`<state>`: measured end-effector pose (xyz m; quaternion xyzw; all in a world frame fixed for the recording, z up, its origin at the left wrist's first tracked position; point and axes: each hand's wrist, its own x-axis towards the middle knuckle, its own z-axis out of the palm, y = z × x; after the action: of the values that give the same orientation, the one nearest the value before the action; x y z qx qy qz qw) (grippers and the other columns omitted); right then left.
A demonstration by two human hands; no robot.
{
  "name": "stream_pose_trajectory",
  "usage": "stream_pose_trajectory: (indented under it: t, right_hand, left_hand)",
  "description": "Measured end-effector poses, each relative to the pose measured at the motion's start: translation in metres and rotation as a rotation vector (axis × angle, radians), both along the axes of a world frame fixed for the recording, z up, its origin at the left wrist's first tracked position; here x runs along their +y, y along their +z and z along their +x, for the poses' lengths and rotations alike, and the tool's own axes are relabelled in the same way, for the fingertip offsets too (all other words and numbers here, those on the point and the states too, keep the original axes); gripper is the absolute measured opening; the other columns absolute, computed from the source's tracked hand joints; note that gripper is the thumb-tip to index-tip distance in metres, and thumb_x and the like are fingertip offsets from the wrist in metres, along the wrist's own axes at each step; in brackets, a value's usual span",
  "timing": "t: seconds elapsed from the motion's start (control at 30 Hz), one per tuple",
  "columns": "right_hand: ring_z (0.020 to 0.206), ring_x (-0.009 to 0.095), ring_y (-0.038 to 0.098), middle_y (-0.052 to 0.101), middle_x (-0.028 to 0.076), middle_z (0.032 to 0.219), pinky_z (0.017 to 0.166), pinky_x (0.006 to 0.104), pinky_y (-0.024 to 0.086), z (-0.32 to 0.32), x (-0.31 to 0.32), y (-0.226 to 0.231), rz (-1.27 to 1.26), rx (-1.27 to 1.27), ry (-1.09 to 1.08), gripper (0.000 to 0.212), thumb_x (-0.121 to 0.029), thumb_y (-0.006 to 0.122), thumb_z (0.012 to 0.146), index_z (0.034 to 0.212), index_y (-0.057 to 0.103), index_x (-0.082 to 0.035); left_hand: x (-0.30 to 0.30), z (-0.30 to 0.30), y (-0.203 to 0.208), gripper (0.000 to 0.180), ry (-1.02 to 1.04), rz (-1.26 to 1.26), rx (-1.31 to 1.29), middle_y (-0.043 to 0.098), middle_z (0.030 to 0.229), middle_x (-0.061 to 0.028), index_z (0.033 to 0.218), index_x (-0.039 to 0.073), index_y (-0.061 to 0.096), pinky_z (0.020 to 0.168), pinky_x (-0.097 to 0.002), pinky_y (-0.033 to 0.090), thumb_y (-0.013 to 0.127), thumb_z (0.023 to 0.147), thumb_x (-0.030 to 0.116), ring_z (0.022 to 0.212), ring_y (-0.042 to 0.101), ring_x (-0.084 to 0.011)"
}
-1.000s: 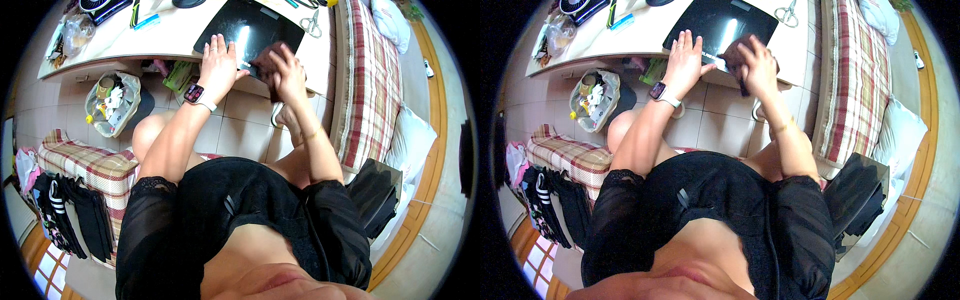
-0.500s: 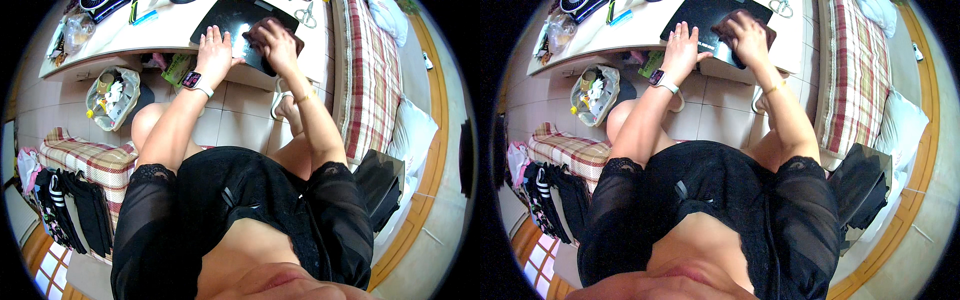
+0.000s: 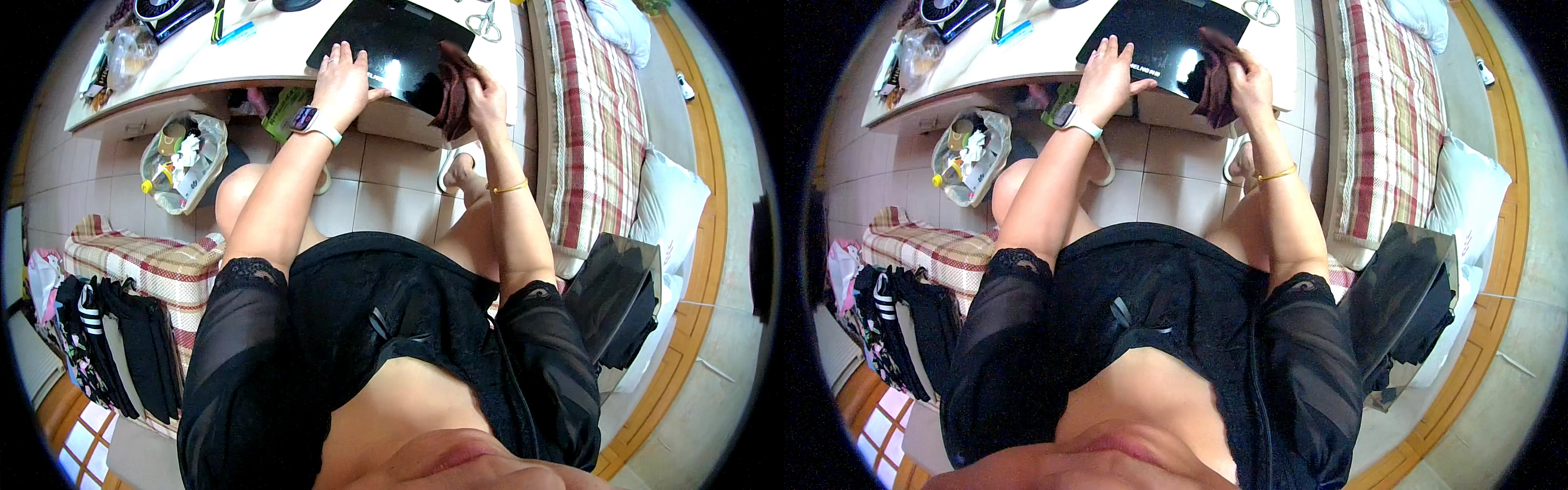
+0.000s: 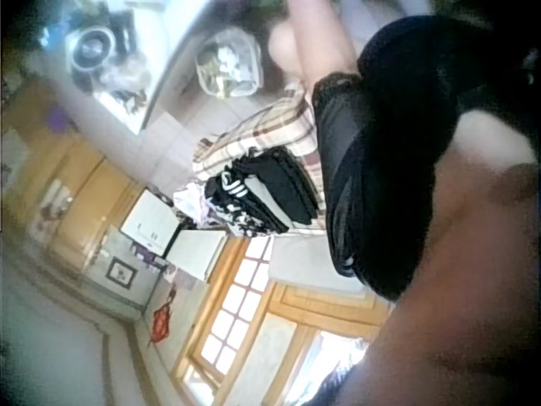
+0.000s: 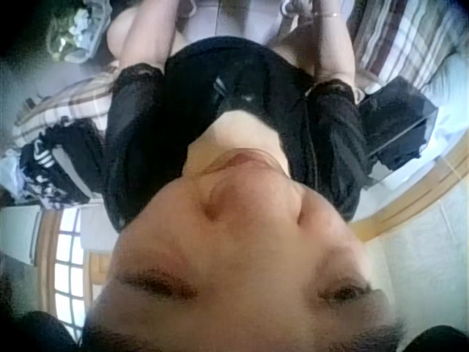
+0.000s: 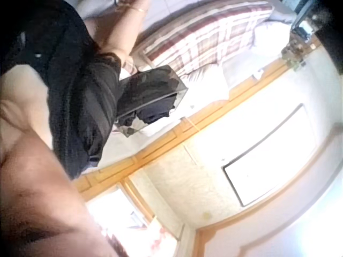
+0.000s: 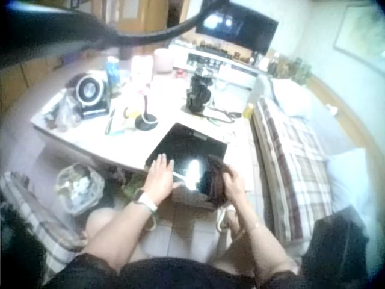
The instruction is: The person cleans a black digital scale using a white tissue and a brown cloth. They wipe the top surface, the bottom, and the sides of the scale, flipping it over to ensure all areas are cleaned. The scale is placed on a white table in a cluttered room.
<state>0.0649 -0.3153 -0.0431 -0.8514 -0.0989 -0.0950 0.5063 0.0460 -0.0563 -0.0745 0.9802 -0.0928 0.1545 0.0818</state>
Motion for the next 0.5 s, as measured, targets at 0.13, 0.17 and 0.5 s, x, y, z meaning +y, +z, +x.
stream_pose_trajectory:
  t: [0.13,0.17,0.5]
  right_hand:
    - [0.093,0.013,0.065,0.071,0.011,0.107,0.083,0.0268,0.054,0.008,-0.011,-0.001,0.452,0.046,0.033,0.03,-0.01,0.054,0.102,0.122,0.065,0.008]
    - [0.093,0.013,0.065,0.071,0.011,0.107,0.082,0.0267,0.054,0.014,-0.015,-0.007,0.55,0.071,-0.002,0.029,-0.012,0.054,0.103,0.122,0.065,0.008]
    - [0.105,0.026,0.069,0.068,0.016,0.119,0.092,0.0391,0.059,0.017,-0.004,-0.005,1.265,0.433,0.18,0.034,-0.021,0.045,0.108,0.127,0.058,0.003]
  left_hand:
    - [-0.002,-0.002,0.005,0.083,0.013,-0.07,-0.028,0.049,0.144,-0.0328,0.138,-0.003,0.055,0.115,-0.0482,0.039,0.078,0.08,0.053,0.138,0.046,-0.0443]
    - [-0.004,-0.002,0.01,0.078,-0.033,-0.113,-0.102,0.051,0.143,-0.0309,0.135,-0.002,0.058,0.114,-0.048,0.04,0.078,0.081,0.05,0.136,0.048,-0.043]
    - [-0.06,-0.016,0.062,0.021,-0.383,-0.798,-0.339,0.07,0.101,-0.0075,0.104,0.008,0.074,0.086,-0.0356,0.052,0.077,0.086,0.019,0.095,0.066,-0.0257]
